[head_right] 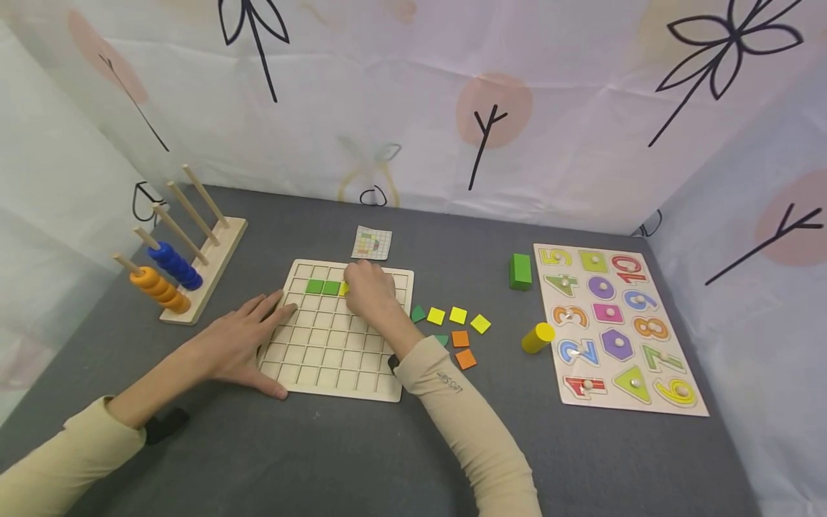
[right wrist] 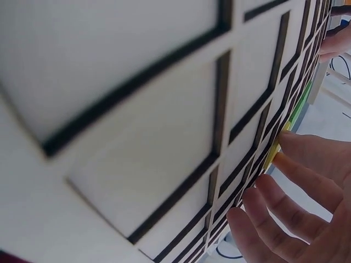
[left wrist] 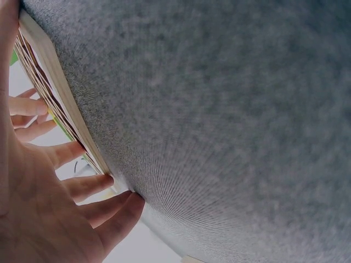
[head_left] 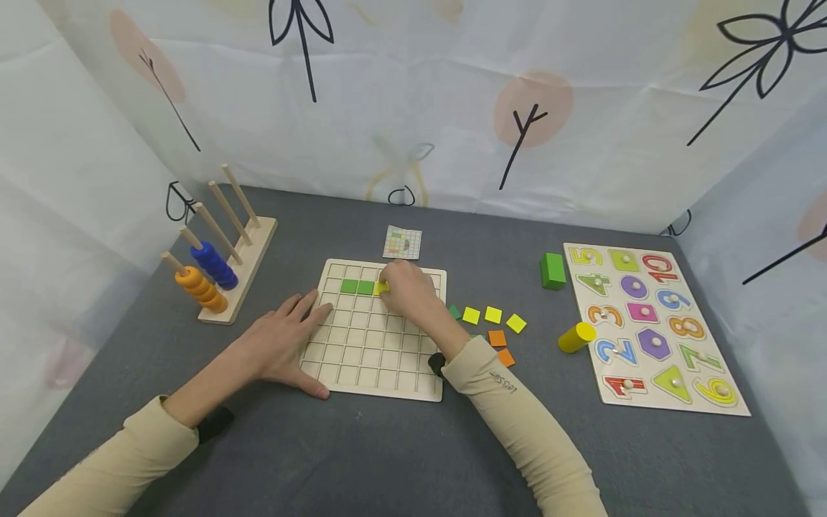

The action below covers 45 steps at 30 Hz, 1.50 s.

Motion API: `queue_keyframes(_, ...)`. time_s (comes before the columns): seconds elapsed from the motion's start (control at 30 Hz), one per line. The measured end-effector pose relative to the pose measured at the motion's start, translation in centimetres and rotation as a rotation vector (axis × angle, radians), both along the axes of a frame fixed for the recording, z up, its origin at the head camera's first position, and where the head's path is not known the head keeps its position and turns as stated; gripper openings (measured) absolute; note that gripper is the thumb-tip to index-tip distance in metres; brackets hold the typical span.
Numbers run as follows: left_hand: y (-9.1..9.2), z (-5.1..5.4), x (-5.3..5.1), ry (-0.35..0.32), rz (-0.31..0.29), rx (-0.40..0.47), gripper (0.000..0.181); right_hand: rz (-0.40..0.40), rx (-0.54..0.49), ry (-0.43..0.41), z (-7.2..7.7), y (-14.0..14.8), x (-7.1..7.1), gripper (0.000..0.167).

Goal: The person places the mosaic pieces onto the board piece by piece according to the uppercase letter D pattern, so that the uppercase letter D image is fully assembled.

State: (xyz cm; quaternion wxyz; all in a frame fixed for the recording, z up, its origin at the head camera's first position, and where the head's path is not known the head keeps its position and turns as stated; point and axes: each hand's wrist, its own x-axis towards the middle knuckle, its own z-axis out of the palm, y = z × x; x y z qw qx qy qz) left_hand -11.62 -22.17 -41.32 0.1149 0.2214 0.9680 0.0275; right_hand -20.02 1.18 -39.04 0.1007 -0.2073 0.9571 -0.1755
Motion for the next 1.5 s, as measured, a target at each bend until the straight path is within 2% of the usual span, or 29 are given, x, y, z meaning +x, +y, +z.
queue_keyframes(0.23,0.0,-0.1,0.0,0.006,-0.007,0.004,0.144,-0.008,-0.026,-0.014,0.4,0.6,0.2,0.028)
queue_keyframes(0.43,0.0,0.0,0.0,0.009,-0.010,0.009,0.142,-0.013,-0.037,0.008,0.9,2.0,0.4,0.027)
queue_keyframes(0.67,0.1,0.0,0.0,0.011,-0.013,0.008,0.142,-0.065,-0.011,-0.007,1.4,4.5,0.7,0.029)
queue_keyframes(0.87,0.1,0.0,0.0,0.013,-0.011,0.004,0.143,-0.075,0.029,0.008,1.6,6.7,1.1,0.029)
queue_keyframes(1.23,-0.1,0.0,0.1,0.016,-0.020,0.011,0.143,-0.027,0.052,0.062,1.4,9.5,2.5,0.024)
queue_keyframes(1.5,-0.1,0.1,0.1,0.010,-0.020,0.016,0.142,-0.003,0.074,0.011,1.2,10.3,3.3,0.021)
